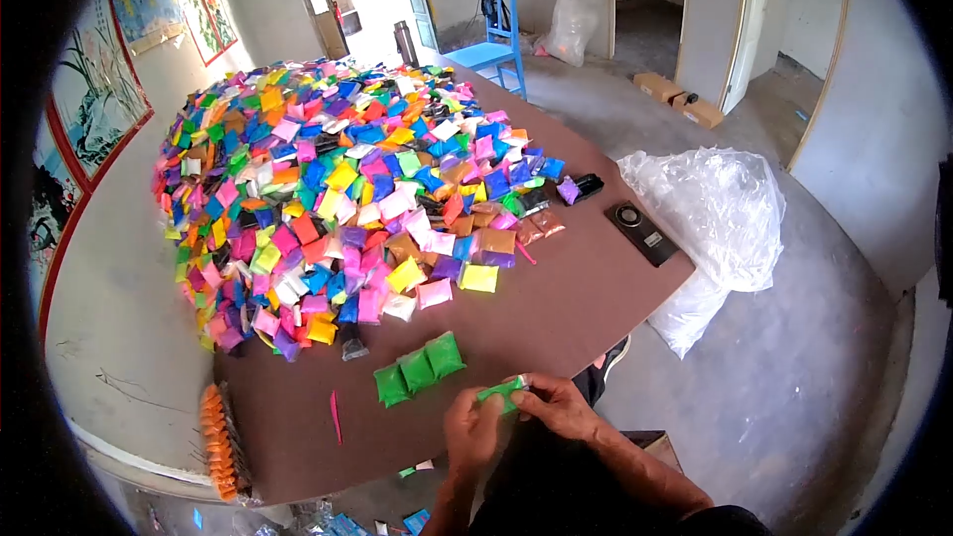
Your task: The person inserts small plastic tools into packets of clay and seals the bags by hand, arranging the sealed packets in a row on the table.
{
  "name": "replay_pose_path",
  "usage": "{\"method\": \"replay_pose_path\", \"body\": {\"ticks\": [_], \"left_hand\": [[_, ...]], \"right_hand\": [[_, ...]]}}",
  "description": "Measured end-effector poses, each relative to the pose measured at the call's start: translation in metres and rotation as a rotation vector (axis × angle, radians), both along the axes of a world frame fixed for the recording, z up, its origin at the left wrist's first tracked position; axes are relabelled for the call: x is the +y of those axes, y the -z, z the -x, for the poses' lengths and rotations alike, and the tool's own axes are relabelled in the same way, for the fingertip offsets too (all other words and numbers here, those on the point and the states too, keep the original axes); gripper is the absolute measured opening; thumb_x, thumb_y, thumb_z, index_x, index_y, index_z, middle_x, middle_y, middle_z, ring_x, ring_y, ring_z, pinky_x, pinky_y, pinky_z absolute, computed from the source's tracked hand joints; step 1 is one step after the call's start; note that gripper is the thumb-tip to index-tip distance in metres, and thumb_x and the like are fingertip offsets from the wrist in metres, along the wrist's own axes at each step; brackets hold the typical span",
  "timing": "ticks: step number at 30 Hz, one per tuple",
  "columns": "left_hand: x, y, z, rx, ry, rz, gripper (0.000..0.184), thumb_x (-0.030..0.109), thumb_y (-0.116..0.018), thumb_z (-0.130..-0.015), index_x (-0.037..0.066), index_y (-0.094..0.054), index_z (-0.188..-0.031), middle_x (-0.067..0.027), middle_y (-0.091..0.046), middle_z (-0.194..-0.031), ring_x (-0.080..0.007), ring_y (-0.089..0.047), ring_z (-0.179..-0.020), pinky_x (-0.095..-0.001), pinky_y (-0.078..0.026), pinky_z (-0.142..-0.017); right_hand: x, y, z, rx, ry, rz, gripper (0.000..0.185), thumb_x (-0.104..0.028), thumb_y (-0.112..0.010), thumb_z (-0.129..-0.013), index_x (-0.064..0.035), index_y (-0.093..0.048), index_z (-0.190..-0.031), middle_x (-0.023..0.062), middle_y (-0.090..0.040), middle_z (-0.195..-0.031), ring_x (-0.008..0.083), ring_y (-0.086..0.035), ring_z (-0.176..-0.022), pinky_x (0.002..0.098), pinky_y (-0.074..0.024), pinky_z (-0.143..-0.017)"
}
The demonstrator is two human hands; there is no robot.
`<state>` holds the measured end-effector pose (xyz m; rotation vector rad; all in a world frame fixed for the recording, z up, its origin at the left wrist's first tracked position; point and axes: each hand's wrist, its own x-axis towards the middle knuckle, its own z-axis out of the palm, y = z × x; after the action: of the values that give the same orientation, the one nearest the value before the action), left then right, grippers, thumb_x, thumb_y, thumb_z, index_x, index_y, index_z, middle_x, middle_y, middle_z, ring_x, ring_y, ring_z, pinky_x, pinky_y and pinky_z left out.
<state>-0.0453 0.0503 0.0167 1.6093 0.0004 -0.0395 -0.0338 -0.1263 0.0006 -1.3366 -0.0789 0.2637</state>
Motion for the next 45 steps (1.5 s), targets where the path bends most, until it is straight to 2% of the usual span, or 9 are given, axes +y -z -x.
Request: {"method": "replay_pose_path", "body": {"ticks": [5, 8, 11, 23, 25, 28, 31, 38, 45], "left_hand": [[0.003, -0.001, -0.006, 0.028, 0.029, -0.045, 0.031, 0.022, -0.070, -0.096, -0.004, -0.064, -0.112, -0.0007, -0.061, -0.081, -0.0048, -0.050, -0.070, -0.0232, -0.042, -0.061], [0.006, 0.002, -0.011, -0.025, 0.028, -0.090, 0.036, 0.023, -0.072, -0.095, -0.004, -0.063, -0.118, -0.0051, -0.067, -0.088, -0.0083, -0.058, -0.077, -0.0259, -0.048, -0.067], [0.010, -0.013, -0.017, 0.185, 0.117, -0.062, 0.031, 0.013, -0.071, -0.093, -0.004, -0.063, -0.118, -0.0069, -0.069, -0.096, -0.0104, -0.064, -0.085, -0.0267, -0.052, -0.076], [0.008, -0.003, -0.025, 0.123, 0.119, -0.208, 0.021, 0.015, -0.066, -0.096, -0.002, -0.065, -0.108, -0.0072, -0.069, -0.097, -0.0110, -0.063, -0.085, -0.0283, -0.052, -0.075], [0.004, -0.009, -0.027, 0.175, 0.085, -0.126, 0.034, 0.030, -0.067, -0.097, -0.002, -0.065, -0.108, -0.0063, -0.067, -0.089, -0.0114, -0.062, -0.076, -0.0287, -0.053, -0.067], [0.007, 0.003, -0.030, 0.107, 0.100, -0.110, 0.035, 0.031, -0.066, -0.098, -0.002, -0.065, -0.107, -0.0068, -0.067, -0.091, -0.0114, -0.062, -0.077, -0.0286, -0.053, -0.068], [0.011, 0.001, -0.033, 0.110, 0.161, -0.182, 0.032, 0.024, -0.067, -0.096, -0.004, -0.066, -0.112, -0.0115, -0.072, -0.100, -0.0161, -0.067, -0.088, -0.0297, -0.052, -0.079], [0.009, 0.017, -0.028, 0.055, 0.004, -0.057, 0.027, 0.020, -0.065, -0.097, -0.003, -0.066, -0.110, -0.0087, -0.070, -0.097, -0.0148, -0.065, -0.089, -0.0300, -0.052, -0.079], [-0.002, 0.005, -0.030, -0.031, -0.009, -0.093, 0.020, 0.014, -0.065, -0.096, -0.003, -0.065, -0.106, -0.0054, -0.066, -0.096, -0.0101, -0.059, -0.087, -0.0269, -0.049, -0.078]], "right_hand": [[-0.011, 0.010, -0.015, -0.040, -0.085, 0.080, 0.024, -0.015, -0.067, -0.098, -0.0021, -0.068, -0.119, 0.0041, -0.069, -0.105, 0.0112, -0.060, -0.099, 0.0284, -0.0510, -0.086], [-0.016, 0.001, -0.024, -0.161, -0.152, 0.309, 0.023, -0.015, -0.068, -0.097, -0.0022, -0.069, -0.116, 0.0050, -0.068, -0.102, 0.0129, -0.061, -0.098, 0.0295, -0.0512, -0.085], [-0.018, -0.017, -0.036, -0.214, -0.206, 0.417, 0.026, -0.015, -0.070, -0.096, -0.0028, -0.066, -0.118, 0.0057, -0.067, -0.101, 0.0143, -0.061, -0.097, 0.0305, -0.0515, -0.085], [-0.017, -0.011, -0.051, -0.025, -0.256, 0.157, 0.030, -0.012, -0.070, -0.096, -0.0032, -0.059, -0.123, 0.0041, -0.065, -0.108, 0.0113, -0.059, -0.102, 0.0292, -0.0493, -0.090], [-0.020, -0.004, -0.055, -0.027, -0.280, 0.133, 0.031, -0.012, -0.068, -0.097, -0.0033, -0.060, -0.126, 0.0035, -0.065, -0.111, 0.0112, -0.059, -0.104, 0.0293, -0.0485, -0.092], [-0.022, 0.005, -0.056, -0.041, -0.319, 0.064, 0.031, -0.011, -0.066, -0.099, -0.0036, -0.060, -0.128, 0.0027, -0.065, -0.114, 0.0110, -0.059, -0.106, 0.0291, -0.0476, -0.095], [-0.020, 0.006, -0.055, -0.065, -0.326, 0.023, 0.031, -0.012, -0.065, -0.100, -0.0036, -0.059, -0.129, 0.0023, -0.065, -0.114, 0.0106, -0.059, -0.106, 0.0287, -0.0473, -0.095], [-0.012, -0.012, -0.052, -0.119, -0.233, 0.263, 0.026, -0.016, -0.063, -0.101, -0.0035, -0.063, -0.124, 0.0021, -0.066, -0.104, 0.0087, -0.058, -0.096, 0.0269, -0.0480, -0.083], [-0.016, 0.007, -0.051, -0.172, -0.193, 0.196, 0.019, -0.015, -0.064, -0.099, -0.0033, -0.068, -0.113, 0.0010, -0.065, -0.097, 0.0082, -0.057, -0.089, 0.0269, -0.0473, -0.077]]}}
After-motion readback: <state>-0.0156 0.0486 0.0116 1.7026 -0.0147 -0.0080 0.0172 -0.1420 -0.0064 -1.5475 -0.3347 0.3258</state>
